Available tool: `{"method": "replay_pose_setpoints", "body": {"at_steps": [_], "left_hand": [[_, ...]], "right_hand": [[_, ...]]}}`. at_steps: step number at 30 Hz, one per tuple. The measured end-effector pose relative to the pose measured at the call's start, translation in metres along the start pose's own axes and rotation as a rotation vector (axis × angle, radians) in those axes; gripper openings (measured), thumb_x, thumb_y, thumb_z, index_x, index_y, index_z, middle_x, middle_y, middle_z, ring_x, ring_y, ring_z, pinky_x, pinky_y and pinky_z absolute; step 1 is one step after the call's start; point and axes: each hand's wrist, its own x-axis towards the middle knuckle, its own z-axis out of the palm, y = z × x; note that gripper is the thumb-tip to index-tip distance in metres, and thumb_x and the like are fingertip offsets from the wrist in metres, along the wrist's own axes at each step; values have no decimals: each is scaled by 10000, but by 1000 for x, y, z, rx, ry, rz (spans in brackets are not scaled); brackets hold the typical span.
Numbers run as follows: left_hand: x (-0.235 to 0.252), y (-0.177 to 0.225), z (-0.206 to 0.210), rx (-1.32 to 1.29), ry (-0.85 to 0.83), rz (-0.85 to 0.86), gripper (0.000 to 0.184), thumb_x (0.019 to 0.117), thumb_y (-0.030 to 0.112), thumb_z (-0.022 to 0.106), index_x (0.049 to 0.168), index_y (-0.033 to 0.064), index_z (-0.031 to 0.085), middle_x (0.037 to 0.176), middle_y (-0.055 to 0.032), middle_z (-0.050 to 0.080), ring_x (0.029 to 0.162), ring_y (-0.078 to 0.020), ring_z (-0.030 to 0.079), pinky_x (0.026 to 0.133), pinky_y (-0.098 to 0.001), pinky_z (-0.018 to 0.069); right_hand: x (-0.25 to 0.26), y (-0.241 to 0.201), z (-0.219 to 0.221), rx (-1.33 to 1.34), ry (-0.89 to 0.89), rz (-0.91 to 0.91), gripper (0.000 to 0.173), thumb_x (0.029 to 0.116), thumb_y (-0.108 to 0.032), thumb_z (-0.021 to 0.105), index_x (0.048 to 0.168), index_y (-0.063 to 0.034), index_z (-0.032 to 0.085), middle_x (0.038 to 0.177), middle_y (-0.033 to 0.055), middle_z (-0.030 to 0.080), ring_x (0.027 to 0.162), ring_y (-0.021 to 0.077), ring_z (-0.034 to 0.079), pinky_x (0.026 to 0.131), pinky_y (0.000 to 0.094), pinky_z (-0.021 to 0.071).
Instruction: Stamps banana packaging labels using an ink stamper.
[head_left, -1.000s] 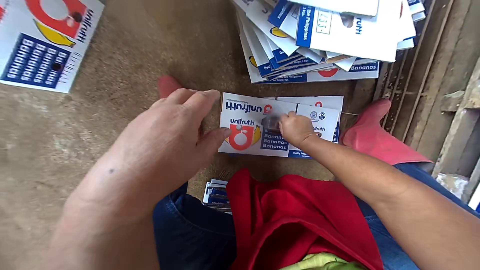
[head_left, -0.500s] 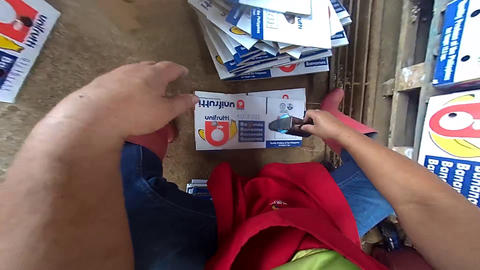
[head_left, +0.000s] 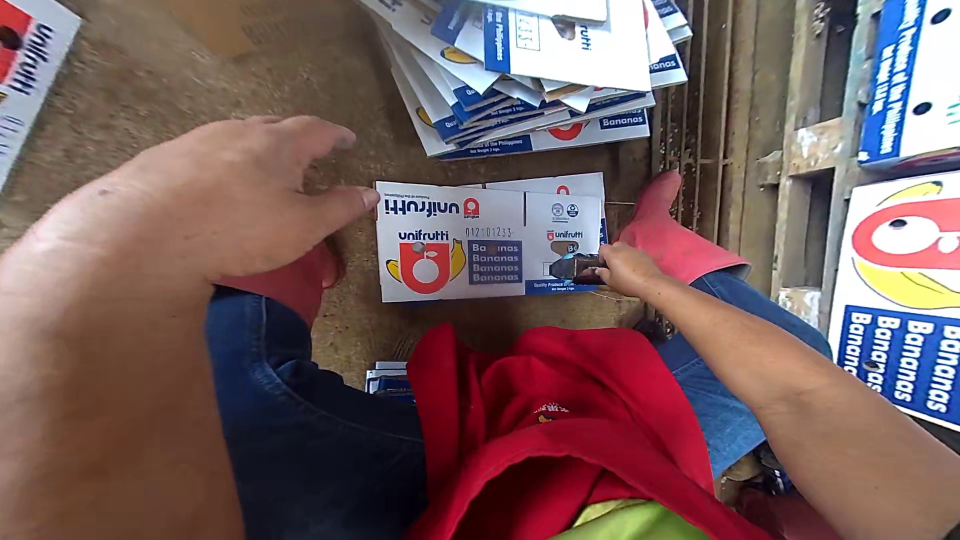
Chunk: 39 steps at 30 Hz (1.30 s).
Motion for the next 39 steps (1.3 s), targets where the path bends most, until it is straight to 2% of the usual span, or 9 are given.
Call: {"method": "replay_pose_setpoints", "body": {"at_steps": [10, 15, 19, 23, 25, 29, 32, 36, 39], "left_hand": [[-6, -15, 9, -33, 31, 117, 648, 1021, 547, 481, 1463, 74, 517, 1304, -327, 598, 1158, -553, 598, 903, -776, 433], [-8, -23, 17, -42, 42, 102, 618, 1015, 509, 502, 1446, 67, 541, 1293, -301, 617, 1128, -520, 625, 879, -757, 455], [13, -8, 32, -89, -132, -122, 487, 1045, 303, 608, 1455, 50, 538, 1342, -307, 592, 1211, -533, 582, 961, -769, 416], [52, -16, 96, -153, -395, -353, 494, 1066, 227, 581, 1465, -50, 490, 1397, -325, 555, 1317, -509, 520, 1089, -691, 380], [63, -34, 136, -244, -374, -508, 524, 1075, 233, 551, 1491, -66, 443, 1424, -350, 526, 1348, -520, 494, 1113, -681, 370], [67, -53, 211, -436, -177, -837, 583, 1072, 313, 556, 1463, -103, 438, 1408, -376, 513, 1338, -515, 494, 1104, -656, 384], [61, -57, 234, -544, -166, -915, 665, 1045, 270, 619, 1516, -101, 331, 1462, -344, 479, 1378, -449, 480, 1132, -574, 387], [63, -71, 232, -649, -118, -899, 597, 1023, 299, 656, 1399, -132, 486, 1414, -342, 514, 1316, -432, 516, 1098, -574, 406], [58, -65, 224, -833, -100, -920, 568, 1031, 336, 635, 1425, -44, 484, 1310, -261, 596, 1141, -321, 615, 963, -484, 513]], "right_hand": [[3, -10, 52, -11, 71, 14, 299, 1070, -158, 530, 1252, 63, 617, 1262, 332, 594, 1135, 516, 627, 923, 631, 533], [-6, -16, 57, -39, -69, 58, 332, 1105, -181, 451, 1317, 45, 571, 1327, 317, 554, 1205, 512, 590, 951, 606, 523], [7, -15, 32, -22, 43, 26, 324, 1091, -107, 427, 1280, 102, 587, 1283, 356, 593, 1156, 543, 618, 915, 655, 514], [23, -21, 6, -47, 62, 62, 324, 1093, -91, 411, 1323, 86, 557, 1280, 340, 598, 1161, 528, 623, 905, 642, 518], [23, -23, 4, -39, 60, 69, 327, 1097, -91, 407, 1335, 75, 556, 1288, 329, 598, 1173, 512, 623, 914, 631, 517], [25, -7, -2, 24, 17, 18, 351, 1123, -166, 401, 1339, 48, 577, 1304, 307, 603, 1213, 480, 615, 975, 619, 506], [7, 18, -25, 148, 36, 70, 365, 1127, -209, 406, 1290, 62, 590, 1278, 317, 620, 1193, 501, 622, 961, 667, 493], [-42, 49, -70, 347, 335, 136, 324, 1116, -184, 440, 1185, 76, 619, 1093, 338, 667, 1070, 538, 649, 888, 716, 484], [-87, 58, -83, 532, 561, 210, 324, 1122, -189, 432, 1194, 82, 597, 1059, 333, 655, 981, 505, 665, 856, 686, 495]]}}
